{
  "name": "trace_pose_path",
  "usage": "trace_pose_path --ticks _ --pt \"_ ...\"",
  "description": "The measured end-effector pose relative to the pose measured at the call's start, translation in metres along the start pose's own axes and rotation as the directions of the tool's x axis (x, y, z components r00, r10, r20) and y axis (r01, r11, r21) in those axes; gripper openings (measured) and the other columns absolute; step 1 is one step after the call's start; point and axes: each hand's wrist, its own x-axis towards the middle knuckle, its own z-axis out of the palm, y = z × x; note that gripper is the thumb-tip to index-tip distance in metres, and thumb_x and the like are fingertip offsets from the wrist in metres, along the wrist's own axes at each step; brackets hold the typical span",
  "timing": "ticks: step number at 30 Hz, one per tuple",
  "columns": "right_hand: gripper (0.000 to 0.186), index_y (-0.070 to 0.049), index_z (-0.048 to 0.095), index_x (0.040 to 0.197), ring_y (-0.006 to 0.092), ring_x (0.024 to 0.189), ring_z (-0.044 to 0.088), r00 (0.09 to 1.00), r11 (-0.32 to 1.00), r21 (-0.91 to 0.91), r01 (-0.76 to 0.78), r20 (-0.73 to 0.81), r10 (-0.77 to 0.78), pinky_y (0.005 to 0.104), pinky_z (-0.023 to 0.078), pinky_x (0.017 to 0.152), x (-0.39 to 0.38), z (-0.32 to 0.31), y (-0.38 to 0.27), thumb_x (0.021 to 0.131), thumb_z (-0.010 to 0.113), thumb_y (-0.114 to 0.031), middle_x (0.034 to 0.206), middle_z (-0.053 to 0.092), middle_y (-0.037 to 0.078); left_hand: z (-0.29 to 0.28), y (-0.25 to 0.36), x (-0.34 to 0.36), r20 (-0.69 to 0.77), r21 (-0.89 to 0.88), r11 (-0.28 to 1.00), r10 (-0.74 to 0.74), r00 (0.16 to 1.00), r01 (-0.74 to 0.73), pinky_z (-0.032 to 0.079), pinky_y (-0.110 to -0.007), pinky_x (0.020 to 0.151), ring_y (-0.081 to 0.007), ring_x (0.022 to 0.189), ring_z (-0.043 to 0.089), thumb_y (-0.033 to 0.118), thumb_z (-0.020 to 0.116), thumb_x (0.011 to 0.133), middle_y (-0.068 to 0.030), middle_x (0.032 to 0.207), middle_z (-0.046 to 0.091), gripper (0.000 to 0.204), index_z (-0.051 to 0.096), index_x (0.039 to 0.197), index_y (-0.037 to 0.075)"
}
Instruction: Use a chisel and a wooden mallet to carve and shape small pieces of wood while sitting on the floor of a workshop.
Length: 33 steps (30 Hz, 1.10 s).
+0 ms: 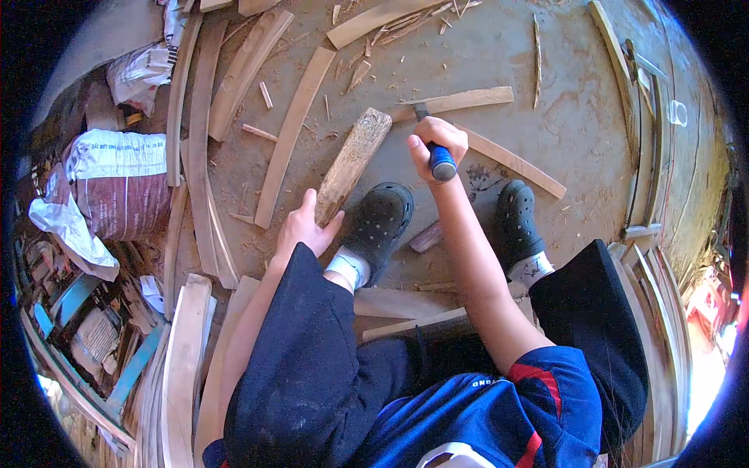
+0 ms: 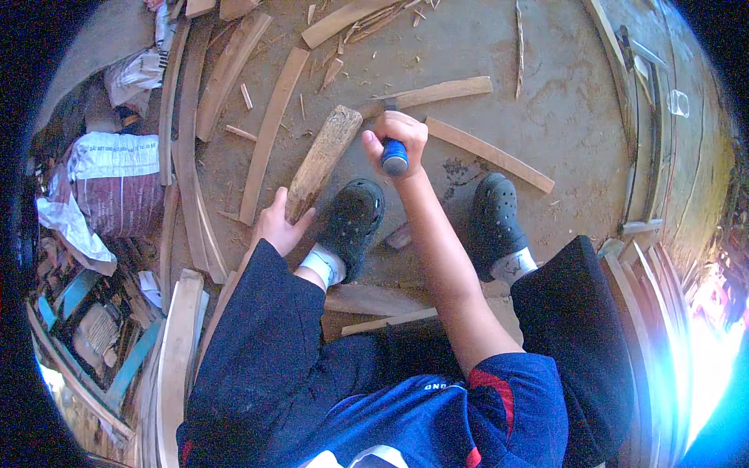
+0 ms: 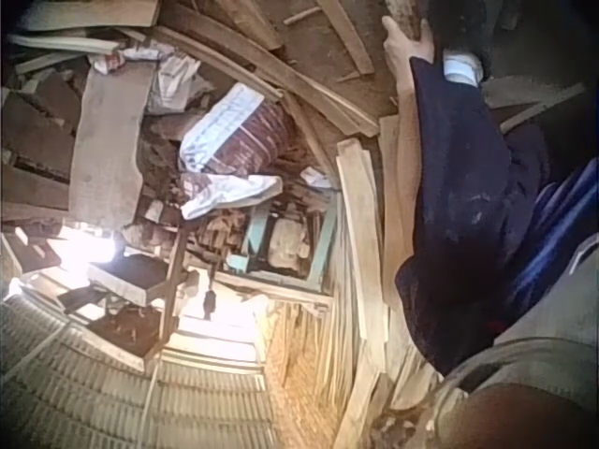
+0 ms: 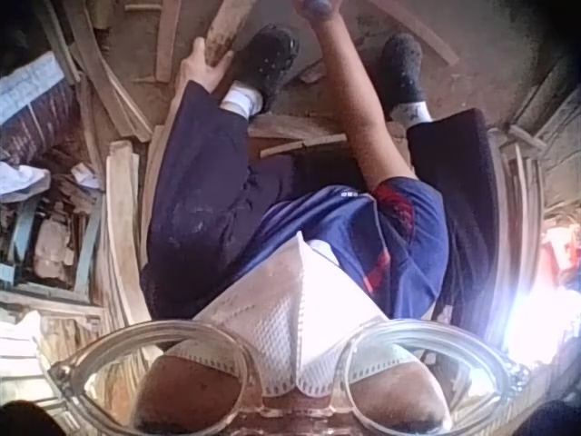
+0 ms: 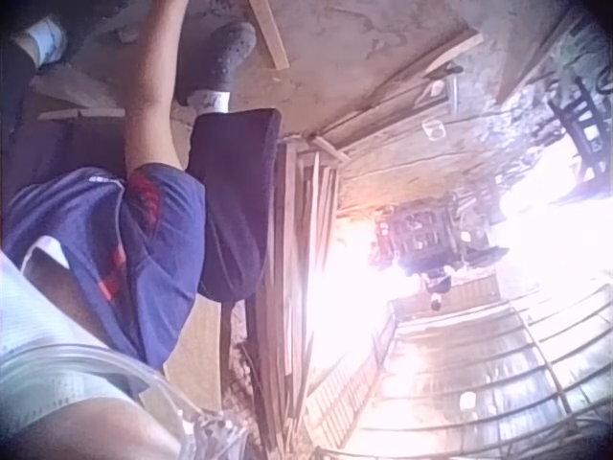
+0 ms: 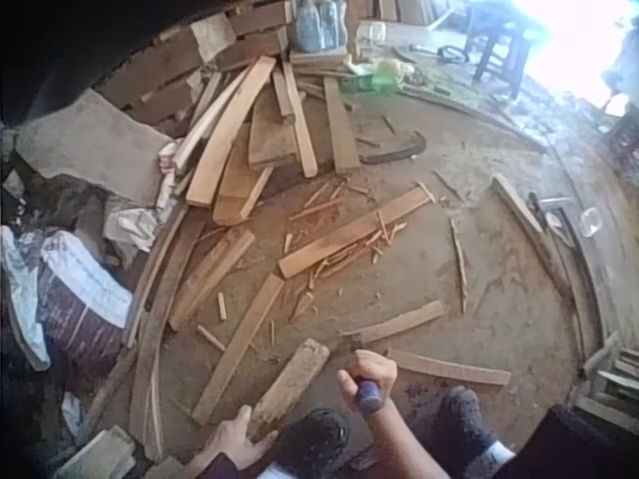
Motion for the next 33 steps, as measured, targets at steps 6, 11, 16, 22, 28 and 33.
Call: trace_pose_path --ticks 6,11,16,22,28,33 --pt "0.026 -0.003 0.045 0.056 0.0182 0.045 0.049 0.999 0.999 0.047 -0.003 -0.036 0.005 0.0270 0.039 0.046 0.003 -0.001 0.002 0.073 0.063 -0.011 0.052 0.049 0.008 -0.002 0.003 0.000 0.013 0.000 1.000 -0.013 1.000 0.013 0.049 -0.051 0.070 -0.0458 0.082 0.060 0.038 0.065 0.080 -0.0294 0.084 0.062 0.049 0.042 0.108 0.005" --pt "0.025 -0.003 0.045 0.057 0.0181 0.045 0.049 1.000 0.999 0.049 -0.016 -0.025 0.018 0.0271 0.039 0.046 0.000 0.003 0.000 0.072 0.063 -0.011 0.053 0.050 0.007 0.000 -0.003 0.000 0.002 -0.004 1.000 0.007 1.000 -0.007 0.049 -0.051 0.069 -0.0453 0.083 0.061 0.039 0.065 0.080 -0.0291 0.084 0.062 0.049 0.042 0.107 0.004" --pt "0.025 -0.003 0.046 0.057 0.0181 0.046 0.050 1.000 0.999 0.039 -0.023 0.006 0.023 0.0271 0.040 0.047 -0.003 0.001 0.002 0.072 0.064 -0.011 0.053 0.050 0.007 -0.001 0.002 0.000 -0.006 -0.018 1.000 0.010 1.000 -0.010 0.050 -0.050 0.069 -0.0444 0.084 0.061 0.037 0.065 0.080 -0.0289 0.085 0.063 0.048 0.043 0.106 0.004" --pt "0.023 -0.003 0.046 0.057 0.0195 0.045 0.050 0.999 1.000 -0.018 -0.017 0.033 0.017 0.0278 0.039 0.046 0.004 0.003 0.000 0.072 0.063 -0.009 0.052 0.049 0.008 0.000 0.000 0.001 -0.004 -0.049 0.998 0.027 1.000 -0.027 0.050 -0.050 0.070 -0.0443 0.084 0.061 0.036 0.066 0.080 -0.0292 0.085 0.063 0.047 0.043 0.106 0.004" --pt "0.025 -0.006 0.044 0.052 0.0242 0.044 0.049 0.999 0.998 -0.053 -0.037 0.007 0.037 0.0321 0.039 0.044 0.009 0.010 -0.003 0.065 0.065 -0.006 0.049 0.046 0.009 0.001 -0.002 0.001 -0.021 -0.039 0.998 0.038 0.999 -0.039 0.050 -0.050 0.069 -0.0447 0.083 0.061 0.037 0.066 0.080 -0.0297 0.084 0.062 0.047 0.042 0.106 0.004" --pt "0.027 -0.004 0.042 0.054 0.0245 0.044 0.048 0.998 0.996 -0.084 -0.042 0.047 0.046 0.0315 0.037 0.045 0.011 0.017 -0.005 0.070 0.064 -0.007 0.051 0.045 0.010 -0.001 -0.010 0.000 -0.032 -0.081 0.996 0.029 0.999 -0.032 0.050 -0.049 0.069 -0.0435 0.082 0.062 0.036 0.067 0.080 -0.0289 0.084 0.063 0.048 0.044 0.108 0.004"
